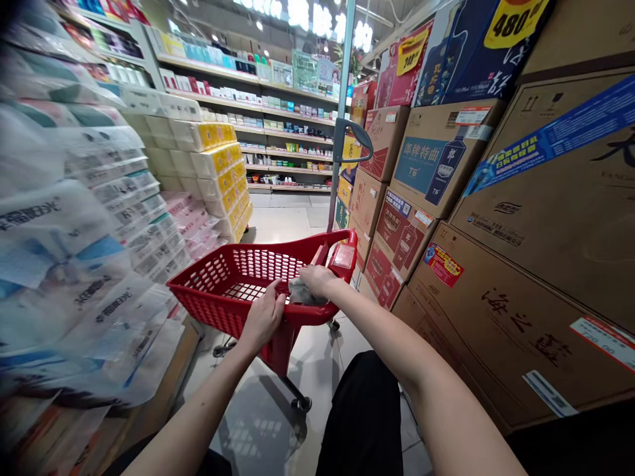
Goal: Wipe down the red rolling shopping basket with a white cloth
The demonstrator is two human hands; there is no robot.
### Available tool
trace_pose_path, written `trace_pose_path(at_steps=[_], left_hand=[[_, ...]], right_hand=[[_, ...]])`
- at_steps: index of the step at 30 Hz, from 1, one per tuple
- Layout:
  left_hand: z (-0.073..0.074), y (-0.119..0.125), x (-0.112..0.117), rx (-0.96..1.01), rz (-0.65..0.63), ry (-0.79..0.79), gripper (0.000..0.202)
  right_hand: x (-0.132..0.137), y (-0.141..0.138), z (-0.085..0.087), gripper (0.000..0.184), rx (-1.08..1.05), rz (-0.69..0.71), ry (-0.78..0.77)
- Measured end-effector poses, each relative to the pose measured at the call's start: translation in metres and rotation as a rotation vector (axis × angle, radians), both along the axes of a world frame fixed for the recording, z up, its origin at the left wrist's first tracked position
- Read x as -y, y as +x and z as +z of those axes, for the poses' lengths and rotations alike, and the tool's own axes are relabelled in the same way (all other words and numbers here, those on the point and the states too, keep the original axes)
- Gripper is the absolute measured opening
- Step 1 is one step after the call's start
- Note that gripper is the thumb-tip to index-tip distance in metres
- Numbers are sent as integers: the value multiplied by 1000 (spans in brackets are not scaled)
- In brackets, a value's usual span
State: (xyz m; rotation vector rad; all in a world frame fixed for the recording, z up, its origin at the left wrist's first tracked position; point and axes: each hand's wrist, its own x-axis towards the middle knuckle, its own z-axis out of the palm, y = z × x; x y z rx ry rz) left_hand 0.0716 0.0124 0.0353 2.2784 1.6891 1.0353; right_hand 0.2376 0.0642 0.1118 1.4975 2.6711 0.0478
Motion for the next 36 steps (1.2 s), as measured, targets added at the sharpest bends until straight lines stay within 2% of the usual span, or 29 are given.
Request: trace_pose_path(at_steps=[3,6,9,11,15,18,21,24,26,27,30,32,36], left_hand=[[0,1,1,8,2,-9,51],[2,1,2,3,-7,-13,51],[4,0,0,7,-1,-16,52],[4,-2,-2,13,7,-20,52],[5,-6,-6,-6,7,-22,52],[5,-9,-9,-24,16,-23,52],[4,-10,-11,-31,23,-28,51],[4,-10,-12,-30,3,-21,50],[5,-10,-12,-36,-11,-14,49],[5,-10,-13,-41,-12,-10,48],[5,-12,-15,-52,-6,-5,47],[5,-13,-16,-53,-4,-2,47],[4,-11,-15,-86,-2,12,47]], right_hand=[[10,10,3,24,-98,-84,26],[20,25,17,22,-244,-121,200],[33,46,33,9,-371,-9,333],[46,60,36,4,-431,88,306],[80,77,19,10,-534,217,160],[101,74,6,21,-592,281,137],[107,62,1,27,-609,223,152],[100,48,0,36,-558,102,209],[93,40,1,59,-428,104,257],[90,38,2,63,-340,130,266],[82,31,8,55,-99,194,213],[78,27,13,54,-19,209,166],[66,17,20,56,-5,96,92]])
